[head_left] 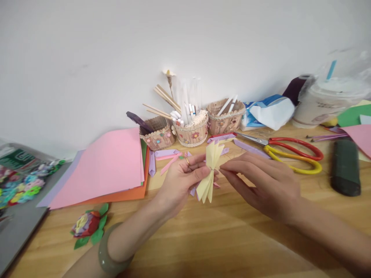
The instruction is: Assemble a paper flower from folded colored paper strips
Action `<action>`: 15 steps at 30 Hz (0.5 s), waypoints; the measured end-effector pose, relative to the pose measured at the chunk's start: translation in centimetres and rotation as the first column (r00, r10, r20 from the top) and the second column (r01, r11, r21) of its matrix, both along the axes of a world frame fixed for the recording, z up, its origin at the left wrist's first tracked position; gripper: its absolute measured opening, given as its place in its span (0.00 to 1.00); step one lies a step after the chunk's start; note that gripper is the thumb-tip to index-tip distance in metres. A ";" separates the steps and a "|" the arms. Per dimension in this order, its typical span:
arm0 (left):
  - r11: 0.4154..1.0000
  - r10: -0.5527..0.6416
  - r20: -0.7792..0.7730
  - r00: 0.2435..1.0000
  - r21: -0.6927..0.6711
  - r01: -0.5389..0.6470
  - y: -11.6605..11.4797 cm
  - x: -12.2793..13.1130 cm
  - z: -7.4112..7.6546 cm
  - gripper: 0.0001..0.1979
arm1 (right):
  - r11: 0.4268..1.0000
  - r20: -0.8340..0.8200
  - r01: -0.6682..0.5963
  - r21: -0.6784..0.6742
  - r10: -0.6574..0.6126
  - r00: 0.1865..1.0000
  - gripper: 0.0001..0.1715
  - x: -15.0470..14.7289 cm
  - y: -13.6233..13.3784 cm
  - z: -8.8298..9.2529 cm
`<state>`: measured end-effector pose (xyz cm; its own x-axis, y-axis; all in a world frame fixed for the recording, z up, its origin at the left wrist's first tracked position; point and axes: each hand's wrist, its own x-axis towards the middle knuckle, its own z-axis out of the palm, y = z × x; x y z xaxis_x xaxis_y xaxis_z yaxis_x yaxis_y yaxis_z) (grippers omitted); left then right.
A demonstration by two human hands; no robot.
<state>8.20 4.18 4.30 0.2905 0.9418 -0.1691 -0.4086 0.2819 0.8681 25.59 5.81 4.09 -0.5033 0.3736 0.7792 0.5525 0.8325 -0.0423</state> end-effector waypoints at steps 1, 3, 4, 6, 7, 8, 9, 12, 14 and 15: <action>1.000 -0.012 -0.008 1.000 -0.009 0.012 0.0 0.0 0.0 0.13 | 1.000 0.014 0.017 -0.002 -0.017 1.000 0.01 0.0 0.0 0.0; 1.000 0.000 -0.035 0.999 -0.031 -0.001 0.0 0.0 0.1 0.12 | 0.999 0.030 0.041 -0.020 -0.040 0.999 0.04 -0.1 0.0 -0.2; 0.999 0.013 -0.052 0.999 -0.039 -0.015 -0.1 0.1 0.1 0.11 | 0.998 0.038 0.047 -0.036 -0.046 0.998 0.05 -0.1 0.0 -0.2; 0.998 0.036 -0.079 0.996 -0.040 -0.039 -0.2 0.2 0.2 0.11 | 0.996 0.055 0.059 -0.067 -0.055 0.997 0.06 -0.2 -0.1 -0.4; 0.999 0.035 -0.084 0.996 -0.031 -0.038 -0.2 0.3 0.2 0.10 | 0.994 0.063 0.066 -0.084 -0.061 0.996 0.06 -0.3 -0.1 -0.5; 0.999 0.029 -0.085 0.996 -0.019 -0.031 -0.2 0.3 0.2 0.10 | 0.992 0.068 0.069 -0.106 -0.062 0.996 0.07 -0.4 -0.3 -0.5; 1.000 0.024 -0.085 0.996 -0.009 -0.025 -0.3 0.4 0.2 0.10 | 0.988 0.068 0.067 -0.137 -0.058 0.996 0.07 -0.5 -0.4 -0.5; 1.000 0.024 -0.108 0.994 0.015 -0.023 -0.3 0.4 0.2 0.10 | 0.957 0.021 0.035 -0.289 -0.030 0.999 0.08 -0.8 -0.9 -0.3; 0.998 0.051 -0.132 0.990 0.029 -0.048 -0.2 0.3 0.1 0.10 | 0.926 -0.039 -0.001 -0.377 -0.015 0.999 0.09 -0.9 -0.9 -0.1; 0.998 0.063 -0.136 0.989 0.028 -0.060 -0.1 0.3 0.2 0.09 | 0.917 -0.066 -0.021 -0.399 -0.005 0.998 0.09 -0.8 -0.8 0.0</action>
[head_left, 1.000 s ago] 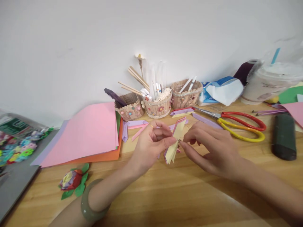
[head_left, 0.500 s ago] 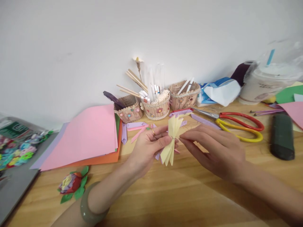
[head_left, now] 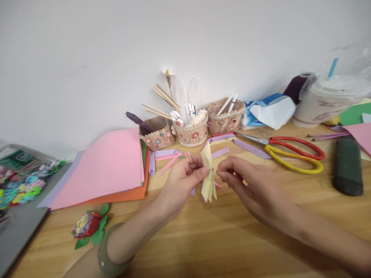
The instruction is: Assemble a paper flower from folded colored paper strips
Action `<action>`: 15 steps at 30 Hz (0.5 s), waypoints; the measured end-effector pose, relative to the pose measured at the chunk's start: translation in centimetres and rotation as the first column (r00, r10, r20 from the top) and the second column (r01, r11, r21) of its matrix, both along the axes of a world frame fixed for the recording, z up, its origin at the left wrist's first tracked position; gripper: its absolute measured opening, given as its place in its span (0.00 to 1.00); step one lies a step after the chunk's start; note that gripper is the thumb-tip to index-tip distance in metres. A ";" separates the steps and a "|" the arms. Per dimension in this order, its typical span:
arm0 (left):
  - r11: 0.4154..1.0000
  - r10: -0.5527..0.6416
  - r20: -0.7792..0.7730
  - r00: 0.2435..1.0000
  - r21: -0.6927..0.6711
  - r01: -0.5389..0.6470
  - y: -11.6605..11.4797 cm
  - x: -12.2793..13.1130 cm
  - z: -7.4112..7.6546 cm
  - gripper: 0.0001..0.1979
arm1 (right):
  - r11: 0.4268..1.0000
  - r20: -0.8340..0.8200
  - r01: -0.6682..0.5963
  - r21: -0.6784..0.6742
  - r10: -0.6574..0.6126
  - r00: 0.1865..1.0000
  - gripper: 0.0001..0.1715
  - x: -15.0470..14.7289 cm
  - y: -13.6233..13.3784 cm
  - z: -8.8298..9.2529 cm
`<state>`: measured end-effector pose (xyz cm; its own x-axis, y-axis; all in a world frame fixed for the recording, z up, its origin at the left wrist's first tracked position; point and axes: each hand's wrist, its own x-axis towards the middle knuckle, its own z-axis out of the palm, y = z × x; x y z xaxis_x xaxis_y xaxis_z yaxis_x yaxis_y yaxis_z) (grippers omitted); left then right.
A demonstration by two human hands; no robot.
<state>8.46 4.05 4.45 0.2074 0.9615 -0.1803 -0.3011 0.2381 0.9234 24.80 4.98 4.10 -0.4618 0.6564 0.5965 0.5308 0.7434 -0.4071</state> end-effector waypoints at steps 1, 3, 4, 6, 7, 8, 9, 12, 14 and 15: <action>1.000 0.007 0.009 1.000 -0.008 -0.007 0.1 -0.1 0.0 0.09 | 1.000 -0.024 -0.018 0.001 0.018 1.000 0.07 0.2 0.2 0.0; 0.998 -0.010 0.060 0.998 -0.054 0.013 0.3 -0.3 0.2 0.09 | 0.994 -0.043 -0.056 0.091 0.060 0.997 0.02 0.7 0.9 -0.1; 0.995 -0.033 0.094 0.995 -0.092 0.041 0.4 -0.4 0.3 0.09 | 0.981 -0.040 -0.074 0.177 0.082 0.996 0.05 1.0 1.3 -0.2; 0.976 -0.081 0.145 0.986 -0.189 0.107 0.5 -0.6 0.7 0.09 | 0.926 0.053 -0.125 0.357 0.113 0.992 0.13 1.7 2.0 -0.4; 0.961 -0.095 0.153 0.984 -0.243 0.130 0.5 -0.7 0.9 0.09 | 0.892 0.108 -0.150 0.425 0.115 0.987 0.14 2.0 2.3 -0.4; 0.946 -0.097 0.149 0.984 -0.294 0.138 0.6 -0.7 1.1 0.09 | 0.865 0.171 -0.183 0.466 0.114 0.979 0.14 2.2 2.4 -0.4; 0.933 -0.091 0.138 0.986 -0.335 0.133 0.6 -0.7 1.2 0.10 | 0.839 0.227 -0.228 0.494 0.129 0.965 0.14 2.3 2.5 -0.4; 0.927 -0.061 0.091 0.994 -0.363 0.090 0.5 -0.7 1.4 0.11 | 0.778 0.328 -0.355 0.518 0.202 0.923 0.16 2.4 2.3 0.0; 0.934 -0.047 0.063 0.997 -0.351 0.066 0.4 -0.6 1.4 0.11 | 0.750 0.356 -0.404 0.524 0.238 0.904 0.16 2.3 2.1 0.2; 0.936 -0.040 0.051 0.998 -0.347 0.055 0.4 -0.6 1.4 0.11 | 0.739 0.365 -0.416 0.530 0.244 0.898 0.17 2.4 2.1 0.2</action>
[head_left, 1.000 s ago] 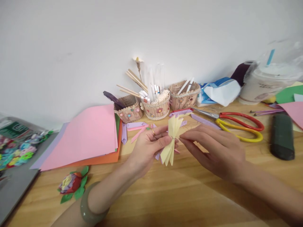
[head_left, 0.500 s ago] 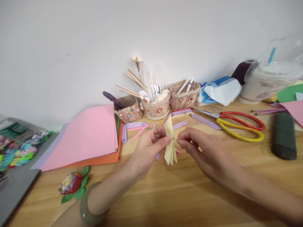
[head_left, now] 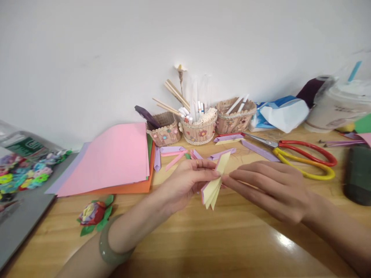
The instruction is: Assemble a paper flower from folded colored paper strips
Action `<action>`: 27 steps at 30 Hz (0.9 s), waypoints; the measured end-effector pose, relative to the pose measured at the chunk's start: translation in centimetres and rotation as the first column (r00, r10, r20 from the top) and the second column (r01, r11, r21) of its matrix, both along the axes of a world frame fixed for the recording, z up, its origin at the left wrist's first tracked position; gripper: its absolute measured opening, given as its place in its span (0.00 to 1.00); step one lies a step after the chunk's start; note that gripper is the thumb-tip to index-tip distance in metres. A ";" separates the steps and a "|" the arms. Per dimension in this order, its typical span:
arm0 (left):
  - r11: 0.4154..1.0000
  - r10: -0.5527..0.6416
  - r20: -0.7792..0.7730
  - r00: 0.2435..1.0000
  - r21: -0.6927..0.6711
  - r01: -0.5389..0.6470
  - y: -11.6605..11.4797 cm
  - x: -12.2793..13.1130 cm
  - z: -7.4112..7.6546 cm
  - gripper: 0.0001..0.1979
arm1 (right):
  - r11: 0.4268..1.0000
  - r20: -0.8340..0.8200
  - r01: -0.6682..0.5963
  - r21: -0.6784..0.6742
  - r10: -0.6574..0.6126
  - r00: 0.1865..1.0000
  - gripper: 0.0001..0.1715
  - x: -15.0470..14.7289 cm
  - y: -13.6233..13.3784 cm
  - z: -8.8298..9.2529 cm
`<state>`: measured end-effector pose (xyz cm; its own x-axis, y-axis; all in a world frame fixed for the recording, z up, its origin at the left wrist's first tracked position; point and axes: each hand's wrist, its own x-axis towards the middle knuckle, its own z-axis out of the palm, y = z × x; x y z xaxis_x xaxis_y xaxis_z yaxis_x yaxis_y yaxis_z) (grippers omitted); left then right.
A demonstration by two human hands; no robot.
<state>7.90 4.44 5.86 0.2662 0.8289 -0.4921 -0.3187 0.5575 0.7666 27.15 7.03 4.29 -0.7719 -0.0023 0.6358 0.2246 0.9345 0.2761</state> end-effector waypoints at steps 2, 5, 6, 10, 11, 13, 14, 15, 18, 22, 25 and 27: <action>1.000 0.015 -0.019 1.000 0.003 -0.015 -0.1 0.1 0.0 0.10 | 1.000 0.013 -0.011 0.021 0.011 1.000 0.17 0.1 0.0 -0.1; 1.000 0.012 -0.026 1.000 0.003 -0.012 -0.3 0.2 0.0 0.08 | 0.999 0.005 0.006 0.037 -0.006 1.000 0.18 0.3 0.0 -0.4; 1.000 0.008 -0.024 1.000 0.001 -0.008 -0.3 0.2 0.0 0.08 | 0.999 -0.002 0.016 0.042 -0.016 1.000 0.17 0.3 0.0 -0.5; 1.000 0.010 -0.007 1.000 -0.010 -0.010 -0.5 0.3 -0.1 0.08 | 0.994 -0.032 0.065 0.093 -0.063 0.998 0.15 -0.1 -0.1 -0.3; 1.000 0.025 0.004 1.000 -0.013 -0.025 -0.5 0.4 -0.1 0.08 | 0.990 -0.038 0.083 0.114 -0.079 0.996 0.14 -0.3 -0.2 -0.2; 0.998 0.067 0.038 0.997 -0.008 -0.066 -0.7 0.6 -0.2 0.08 | 0.978 -0.057 0.131 0.164 -0.123 0.991 0.11 -0.7 -0.3 0.1; 0.996 0.094 0.057 0.994 -0.006 -0.094 -0.8 0.7 -0.3 0.09 | 0.970 -0.068 0.161 0.185 -0.150 0.986 0.10 -0.9 -0.3 0.1; 0.993 0.116 0.077 0.990 -0.004 -0.116 -0.9 0.8 -0.3 0.10 | 0.961 -0.077 0.191 0.199 -0.179 0.981 0.10 -1.0 -0.4 0.1; 0.988 0.151 0.124 0.981 0.007 -0.153 -1.1 1.1 -0.4 0.13 | 0.943 -0.085 0.271 0.190 -0.260 0.962 0.07 -1.2 -0.4 -0.4; 0.991 0.094 0.147 0.985 0.077 -0.106 -1.2 1.1 -0.4 0.18 | 0.948 -0.105 0.314 0.059 -0.307 0.946 0.05 -1.3 -0.4 -1.0; 0.984 0.083 0.103 0.991 0.152 -0.098 -1.1 1.0 -0.5 0.22 | 0.947 -0.133 0.308 -0.087 -0.318 0.939 0.05 -1.6 -0.5 -1.2; 0.967 0.106 0.056 0.993 0.225 -0.116 -0.9 1.0 -0.6 0.23 | 0.934 -0.146 0.278 -0.226 -0.315 0.938 0.05 -1.9 -0.7 -1.1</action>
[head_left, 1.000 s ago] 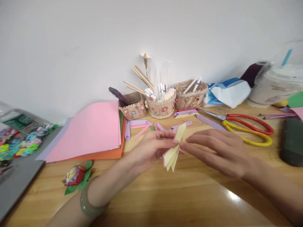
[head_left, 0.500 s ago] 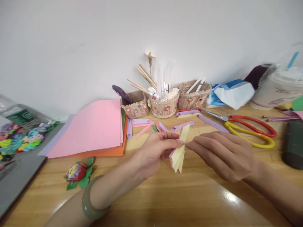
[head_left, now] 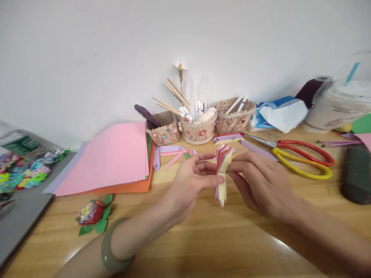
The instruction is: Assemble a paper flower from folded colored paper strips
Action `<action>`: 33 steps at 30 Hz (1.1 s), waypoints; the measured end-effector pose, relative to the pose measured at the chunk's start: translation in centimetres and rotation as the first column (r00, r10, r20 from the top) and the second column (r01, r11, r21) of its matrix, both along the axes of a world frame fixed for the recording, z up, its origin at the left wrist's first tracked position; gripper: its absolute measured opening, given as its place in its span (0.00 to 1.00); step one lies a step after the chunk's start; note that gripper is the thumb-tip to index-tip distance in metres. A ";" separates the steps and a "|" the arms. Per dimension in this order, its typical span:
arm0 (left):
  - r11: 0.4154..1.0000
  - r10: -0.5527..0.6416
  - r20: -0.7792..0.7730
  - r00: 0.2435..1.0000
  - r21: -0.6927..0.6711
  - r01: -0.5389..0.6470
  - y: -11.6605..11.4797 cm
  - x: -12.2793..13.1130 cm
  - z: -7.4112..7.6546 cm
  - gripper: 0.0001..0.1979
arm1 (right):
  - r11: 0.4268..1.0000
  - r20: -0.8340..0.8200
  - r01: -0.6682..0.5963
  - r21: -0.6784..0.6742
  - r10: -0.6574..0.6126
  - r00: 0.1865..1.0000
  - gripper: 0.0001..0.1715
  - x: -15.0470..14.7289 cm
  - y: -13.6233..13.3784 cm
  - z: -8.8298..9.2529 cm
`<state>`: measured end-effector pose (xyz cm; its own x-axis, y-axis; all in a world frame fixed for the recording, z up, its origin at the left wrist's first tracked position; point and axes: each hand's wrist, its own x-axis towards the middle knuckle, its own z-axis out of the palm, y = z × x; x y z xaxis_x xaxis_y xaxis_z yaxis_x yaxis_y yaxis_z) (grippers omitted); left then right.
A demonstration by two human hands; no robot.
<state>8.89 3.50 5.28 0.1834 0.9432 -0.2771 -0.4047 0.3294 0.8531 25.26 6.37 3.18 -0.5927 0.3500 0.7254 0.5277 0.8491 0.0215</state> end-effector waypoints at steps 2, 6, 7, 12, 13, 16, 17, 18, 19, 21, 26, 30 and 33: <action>0.995 0.032 -0.072 0.997 0.093 -0.025 0.1 0.0 -0.1 0.22 | 0.982 -0.081 -0.048 -0.184 0.033 0.996 0.06 -0.3 -0.2 0.1; 0.966 0.095 -0.208 0.974 0.257 -0.039 -0.1 0.0 -0.3 0.13 | 0.813 -0.259 -0.185 -0.553 0.043 0.965 0.10 -0.7 -0.6 0.5; 0.952 0.107 -0.249 0.963 0.304 -0.028 -0.1 -0.1 -0.4 0.11 | 0.758 -0.292 -0.217 -0.615 0.037 0.956 0.11 -0.8 -0.7 0.7; 0.695 0.270 -0.528 0.805 0.686 0.217 0.0 -1.0 -0.9 0.10 | 0.495 -0.381 -0.334 -0.802 0.007 0.925 0.12 -1.0 -0.5 0.8; 0.644 0.299 -0.559 0.773 0.716 0.269 0.1 -1.1 -1.0 0.11 | 0.469 -0.388 -0.345 -0.813 0.005 0.922 0.12 -1.0 -0.4 0.7; 0.586 0.472 -0.509 0.720 0.791 0.175 0.6 -1.6 -0.9 0.12 | 0.578 -0.353 -0.284 -0.765 -0.006 0.936 0.11 -0.9 -0.1 0.3; 0.613 0.516 -0.467 0.718 0.787 0.071 0.8 -1.7 -0.8 0.11 | 0.670 -0.320 -0.229 -0.706 -0.014 0.947 0.11 -0.8 0.0 0.2; 0.661 0.531 -0.435 0.727 0.750 -0.035 0.9 -1.8 -0.7 0.09 | 0.767 -0.278 -0.162 -0.621 -0.023 0.960 0.10 -0.7 0.1 0.0; 0.747 0.482 -0.428 0.764 0.657 -0.103 1.1 -1.9 -0.6 0.06 | 0.854 -0.230 -0.093 -0.513 -0.032 0.973 0.09 -0.6 0.1 -0.1; 0.933 0.179 -0.456 0.872 0.359 -0.004 1.4 -1.9 -0.6 0.12 | 0.967 -0.138 0.015 -0.254 -0.052 0.989 0.06 -0.3 0.2 -0.3; 0.967 -0.216 -0.248 0.944 0.078 0.242 1.4 -1.6 -0.5 0.12 | 0.990 -0.002 0.092 0.103 -0.092 0.996 0.04 0.1 0.4 -0.7; 0.983 -0.159 -0.085 0.984 0.076 0.165 1.0 -1.3 -0.4 0.14 | 0.992 0.004 0.112 0.051 -0.112 0.994 0.04 -0.1 0.5 -0.7; 0.987 -0.131 -0.102 0.986 0.076 0.139 1.1 -1.2 -0.4 0.18 | 0.996 -0.018 0.087 -0.006 -0.087 0.996 0.04 -0.4 0.5 -0.7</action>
<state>7.73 4.56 4.91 0.2873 0.9317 -0.2222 -0.2757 0.3026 0.9124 24.88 6.87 2.50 -0.5466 0.4036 0.7338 0.5999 0.8000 0.0069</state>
